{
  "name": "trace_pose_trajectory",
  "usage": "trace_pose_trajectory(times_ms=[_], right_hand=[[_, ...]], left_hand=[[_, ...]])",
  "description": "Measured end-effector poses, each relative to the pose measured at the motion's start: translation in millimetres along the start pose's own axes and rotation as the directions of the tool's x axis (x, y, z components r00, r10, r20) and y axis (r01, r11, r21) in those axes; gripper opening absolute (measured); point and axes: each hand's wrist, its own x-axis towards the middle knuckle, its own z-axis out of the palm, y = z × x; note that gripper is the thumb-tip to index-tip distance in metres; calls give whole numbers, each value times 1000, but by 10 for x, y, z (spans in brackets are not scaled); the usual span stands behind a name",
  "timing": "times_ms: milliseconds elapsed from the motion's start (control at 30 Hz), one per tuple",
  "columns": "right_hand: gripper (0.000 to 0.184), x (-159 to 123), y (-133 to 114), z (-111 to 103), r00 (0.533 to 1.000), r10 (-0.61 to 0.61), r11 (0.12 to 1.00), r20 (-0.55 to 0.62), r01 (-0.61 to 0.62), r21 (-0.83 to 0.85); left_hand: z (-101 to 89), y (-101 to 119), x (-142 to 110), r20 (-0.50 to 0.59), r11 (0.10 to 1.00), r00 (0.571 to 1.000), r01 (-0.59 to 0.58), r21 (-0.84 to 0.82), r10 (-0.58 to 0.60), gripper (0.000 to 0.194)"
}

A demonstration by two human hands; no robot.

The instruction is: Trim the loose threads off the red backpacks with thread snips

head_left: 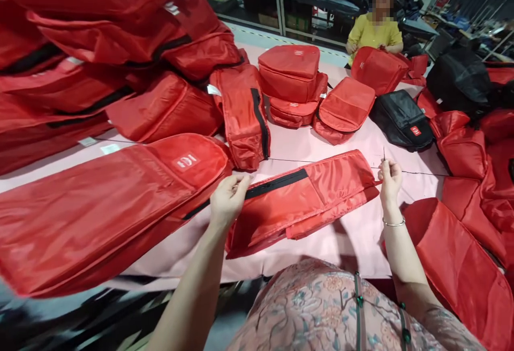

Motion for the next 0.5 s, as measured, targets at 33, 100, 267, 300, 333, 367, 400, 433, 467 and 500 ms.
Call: trace_pose_trajectory(times_ms=[33, 100, 267, 300, 333, 367, 400, 433, 467, 500], right_hand=[[33, 1, 31, -116, 999, 14, 1000, -36, -14, 11], [34, -22, 103, -329, 995, 53, 998, -84, -51, 27], [33, -231, 290, -634, 980, 148, 985, -130, -158, -71], [33, -285, 326, -642, 980, 162, 980, -120, -174, -100], [33, -336, 361, -634, 979, 179, 974, -102, -191, -123], [33, -384, 396, -614, 976, 200, 967, -89, -211, -140], [34, -427, 430, -588, 972, 217, 961, -88, -229, -155], [35, -466, 466, -562, 969, 224, 955, -107, -240, -173], [35, -501, 503, -541, 965, 220, 950, -143, -245, -193], [36, -534, 544, -531, 960, 210, 947, -186, -246, -204]], left_hand=[[30, 5, 31, 53, 1000, 999, -6, 20, 5, 38], [83, 7, 84, 181, 998, 983, -26, 55, 16, 40], [175, 16, 94, 300, 972, 953, -105, 212, 38, 32], [199, 26, 78, 252, 965, 967, -106, 240, 43, 31], [226, 44, 58, 188, 960, 980, -115, 257, 67, 30], [252, 72, 37, 122, 955, 986, -144, 260, 115, 29], [273, 113, 15, 60, 948, 981, -196, 253, 186, 29], [288, 169, -10, 3, 932, 962, -264, 247, 272, 29], [291, 237, -39, -47, 907, 931, -339, 251, 361, 28], [282, 315, -74, -85, 871, 890, -413, 268, 448, 26]])
